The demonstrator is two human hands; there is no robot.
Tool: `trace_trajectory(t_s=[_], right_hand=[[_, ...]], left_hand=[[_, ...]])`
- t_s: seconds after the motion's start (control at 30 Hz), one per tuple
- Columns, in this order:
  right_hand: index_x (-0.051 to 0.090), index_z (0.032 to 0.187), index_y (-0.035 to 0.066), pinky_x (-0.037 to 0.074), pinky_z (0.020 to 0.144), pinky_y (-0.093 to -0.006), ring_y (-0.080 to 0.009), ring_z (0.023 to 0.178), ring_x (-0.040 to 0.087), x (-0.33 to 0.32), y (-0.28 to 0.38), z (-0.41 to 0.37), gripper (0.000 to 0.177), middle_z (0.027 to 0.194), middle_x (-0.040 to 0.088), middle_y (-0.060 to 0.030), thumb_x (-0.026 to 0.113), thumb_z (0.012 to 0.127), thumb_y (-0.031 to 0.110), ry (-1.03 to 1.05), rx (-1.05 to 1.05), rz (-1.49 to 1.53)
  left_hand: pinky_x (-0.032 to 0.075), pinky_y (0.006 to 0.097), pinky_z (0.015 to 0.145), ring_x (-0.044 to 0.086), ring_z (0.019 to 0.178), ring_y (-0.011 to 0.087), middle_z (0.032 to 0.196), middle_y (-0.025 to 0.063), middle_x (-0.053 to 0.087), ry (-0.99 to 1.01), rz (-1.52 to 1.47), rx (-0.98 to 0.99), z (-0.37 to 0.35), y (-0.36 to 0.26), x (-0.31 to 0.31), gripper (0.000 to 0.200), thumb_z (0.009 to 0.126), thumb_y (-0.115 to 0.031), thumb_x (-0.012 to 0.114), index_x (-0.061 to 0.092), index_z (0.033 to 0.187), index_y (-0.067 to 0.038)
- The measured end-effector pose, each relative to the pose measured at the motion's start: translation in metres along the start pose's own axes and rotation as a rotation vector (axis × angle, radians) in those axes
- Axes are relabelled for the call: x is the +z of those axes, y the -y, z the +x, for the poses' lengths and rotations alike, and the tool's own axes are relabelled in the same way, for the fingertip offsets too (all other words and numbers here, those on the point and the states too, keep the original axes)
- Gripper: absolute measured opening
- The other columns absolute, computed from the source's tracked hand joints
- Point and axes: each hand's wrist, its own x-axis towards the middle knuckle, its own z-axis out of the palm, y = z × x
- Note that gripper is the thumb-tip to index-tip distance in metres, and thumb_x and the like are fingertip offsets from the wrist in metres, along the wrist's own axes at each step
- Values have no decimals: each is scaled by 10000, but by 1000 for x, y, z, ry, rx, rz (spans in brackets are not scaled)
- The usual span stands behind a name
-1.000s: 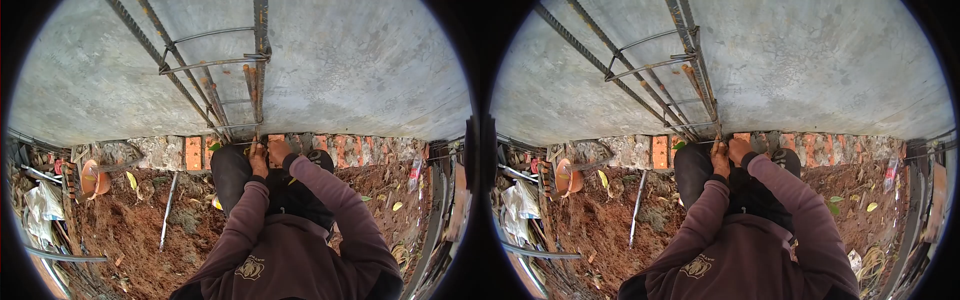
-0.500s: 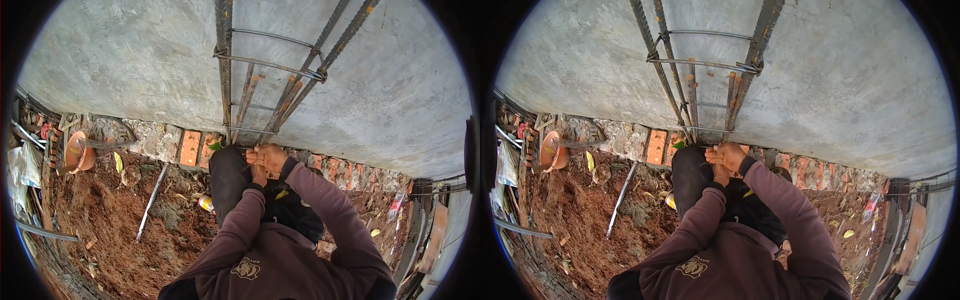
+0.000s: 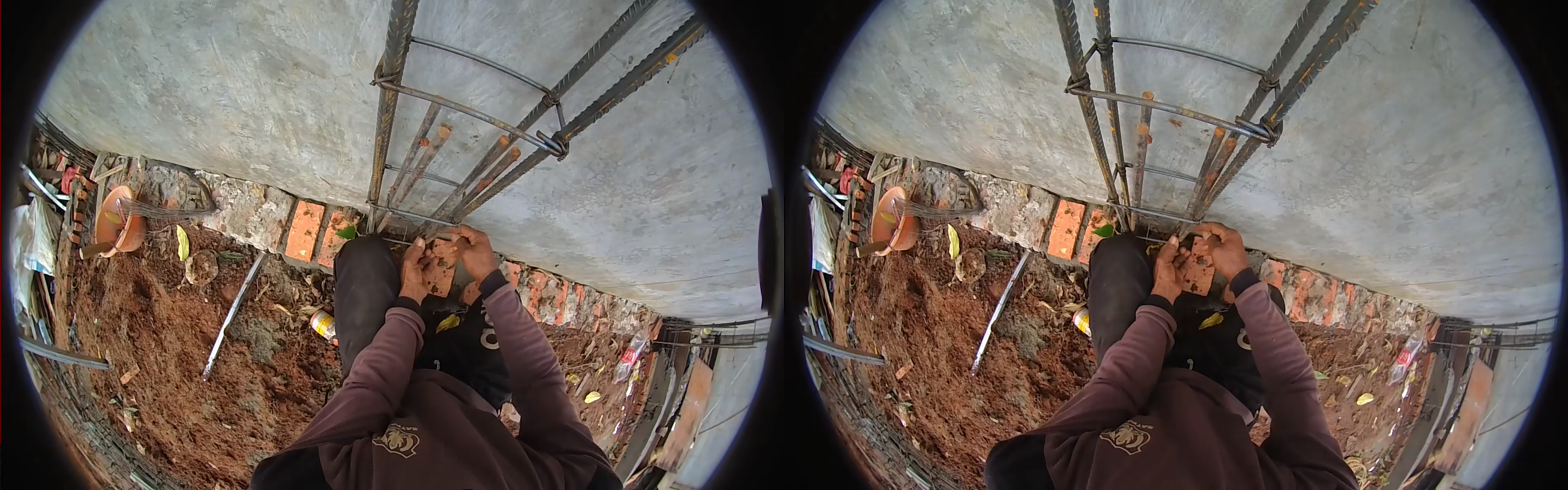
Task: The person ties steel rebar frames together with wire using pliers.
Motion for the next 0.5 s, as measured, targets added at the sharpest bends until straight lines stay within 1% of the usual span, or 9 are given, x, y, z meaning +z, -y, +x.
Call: trace_trajectory(t_s=[0.1, 0.17, 0.23, 0.27, 0.33, 0.37, 0.43, 0.47, 0.5], right_hand=[[631, 1128, -56, 552, 688, -346, -244, 732, 668, -1, -7, 24, 243, 930, 662, -141, 519, 953, 71, 160, -60, -175], [621, 1112, -75, 551, 686, -358, -257, 705, 667, -1, 8, 40, 234, 928, 663, -151, 512, 932, 28, 307, 99, -441], [614, 1067, -92, 547, 683, -380, -269, 692, 666, 1, 12, 45, 212, 898, 663, -179, 527, 902, 11, 483, 259, 65], [618, 1054, -70, 541, 675, -384, -274, 692, 657, -1, 9, 50, 220, 886, 660, -171, 542, 883, 46, 509, 230, 98], [625, 1029, -26, 530, 659, -393, -283, 694, 639, 8, -25, 60, 238, 861, 655, -156, 572, 845, 116, 512, -218, -141], [628, 1017, -4, 524, 651, -397, -288, 694, 630, 8, -50, 72, 249, 849, 653, -149, 588, 826, 151, 484, -497, -279], [635, 992, 40, 512, 635, -406, -298, 695, 612, -9, -83, 94, 274, 824, 648, -134, 618, 788, 222, 446, -901, -485], [614, 1085, 82, 513, 678, -408, -294, 731, 609, -15, -55, 80, 279, 883, 647, -139, 567, 849, 223, 586, -645, -399], [592, 1179, 123, 514, 721, -410, -290, 766, 606, -20, -24, 63, 297, 942, 645, -144, 517, 909, 224, 675, -360, -304]], left_hand=[[549, 360, 814, 589, 816, 172, 828, -3, 571, -23, -14, -48, -3, -8, 2, 374, 821, -347, 760, 627, 1100, -138], [545, 360, 818, 587, 809, 179, 838, -1, 568, -10, -42, -86, -3, -13, 4, 386, 821, -324, 753, 618, 1138, -149], [543, 360, 801, 583, 801, 187, 845, 4, 562, -23, -14, -94, -8, -19, 7, 381, 823, -296, 736, 620, 1158, -156], [540, 351, 776, 583, 795, 192, 836, 15, 561, 11, -88, -99, 3, -12, -5, 334, 825, -296, 730, 639, 1113, -153], [535, 314, 721, 610, 748, 176, 845, 29, 622, 124, -152, -163, 1, -15, -6, 192, 879, -242, 659, 645, 1026, -120], [548, 330, 791, 610, 767, 187, 755, 30, 573, 98, -142, -202, -5, -22, 6, 189, 893, -229, 623, 643, 1035, -107], [538, 272, 691, 643, 837, 167, 957, 39, 660, 393, -169, -140, 11, -15, -18, 199, 950, -249, 545, 626, 1031, -86], [548, 304, 756, 618, 885, 185, 1016, 50, 631, 692, -185, -174, 11, -19, -9, 235, 948, -253, 539, 604, 1080, -71], [531, 366, 829, 598, 963, 206, 1074, 54, 606, 636, -190, -145, 29, -11, -25, 287, 948, -248, 521, 575, 1134, -37]])
